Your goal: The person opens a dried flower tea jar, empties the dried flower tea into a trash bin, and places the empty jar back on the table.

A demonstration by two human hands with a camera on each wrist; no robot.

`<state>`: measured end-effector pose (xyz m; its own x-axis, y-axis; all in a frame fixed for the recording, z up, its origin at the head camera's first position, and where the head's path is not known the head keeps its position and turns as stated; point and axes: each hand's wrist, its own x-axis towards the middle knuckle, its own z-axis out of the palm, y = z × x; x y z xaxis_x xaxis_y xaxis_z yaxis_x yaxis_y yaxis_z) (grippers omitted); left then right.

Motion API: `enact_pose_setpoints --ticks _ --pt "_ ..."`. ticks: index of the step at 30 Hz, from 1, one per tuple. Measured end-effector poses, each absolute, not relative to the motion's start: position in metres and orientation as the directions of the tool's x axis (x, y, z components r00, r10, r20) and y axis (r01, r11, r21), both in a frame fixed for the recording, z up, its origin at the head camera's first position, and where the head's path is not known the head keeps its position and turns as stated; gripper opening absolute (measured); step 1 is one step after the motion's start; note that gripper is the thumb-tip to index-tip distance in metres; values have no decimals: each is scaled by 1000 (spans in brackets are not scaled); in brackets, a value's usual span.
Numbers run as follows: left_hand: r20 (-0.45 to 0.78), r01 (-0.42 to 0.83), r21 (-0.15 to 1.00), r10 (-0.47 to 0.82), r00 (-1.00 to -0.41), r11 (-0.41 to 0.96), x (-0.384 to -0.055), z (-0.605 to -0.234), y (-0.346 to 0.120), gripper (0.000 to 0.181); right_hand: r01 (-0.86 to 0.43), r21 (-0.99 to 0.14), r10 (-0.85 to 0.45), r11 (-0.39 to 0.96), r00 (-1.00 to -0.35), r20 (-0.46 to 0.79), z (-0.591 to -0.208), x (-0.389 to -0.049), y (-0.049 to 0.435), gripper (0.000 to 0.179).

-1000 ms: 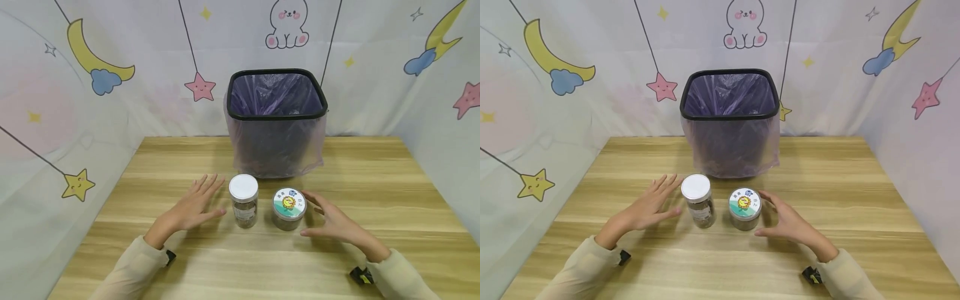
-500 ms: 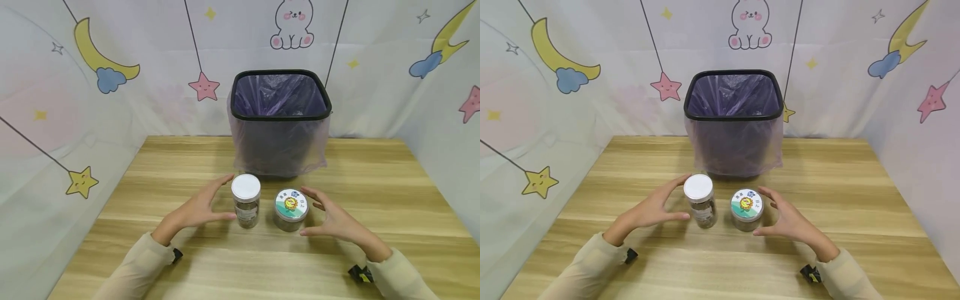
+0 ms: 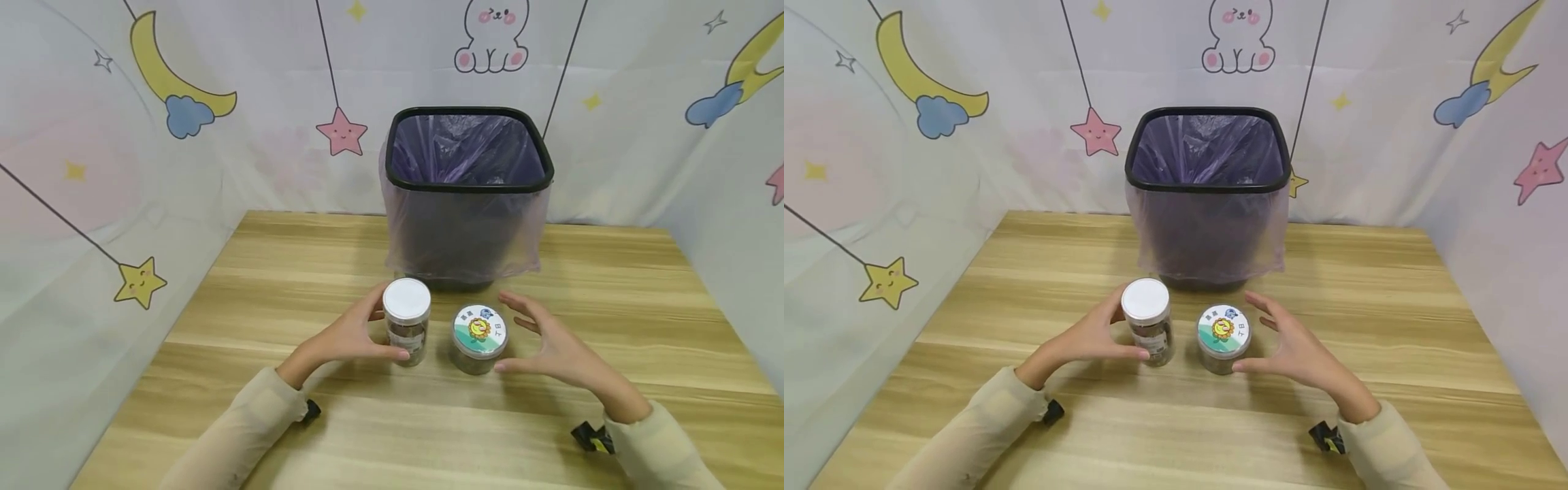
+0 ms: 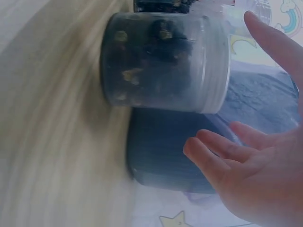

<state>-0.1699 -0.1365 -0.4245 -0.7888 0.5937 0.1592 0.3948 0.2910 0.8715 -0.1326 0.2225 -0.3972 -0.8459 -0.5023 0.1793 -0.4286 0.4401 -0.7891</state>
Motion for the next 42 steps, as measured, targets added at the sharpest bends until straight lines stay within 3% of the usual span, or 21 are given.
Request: enact_pose_setpoints --ticks 7,24,42 --pt "171 367 911 636 -753 189 -174 -426 -132 110 -456 -792 -517 406 -829 212 -386 -136 215 101" --pt "168 364 906 604 -779 217 -171 -430 -127 79 -462 -795 -546 393 -813 202 -360 -141 184 93" --pt "174 399 881 611 -772 253 -172 -425 -121 70 -490 -814 -543 312 -795 271 -345 -144 165 88"
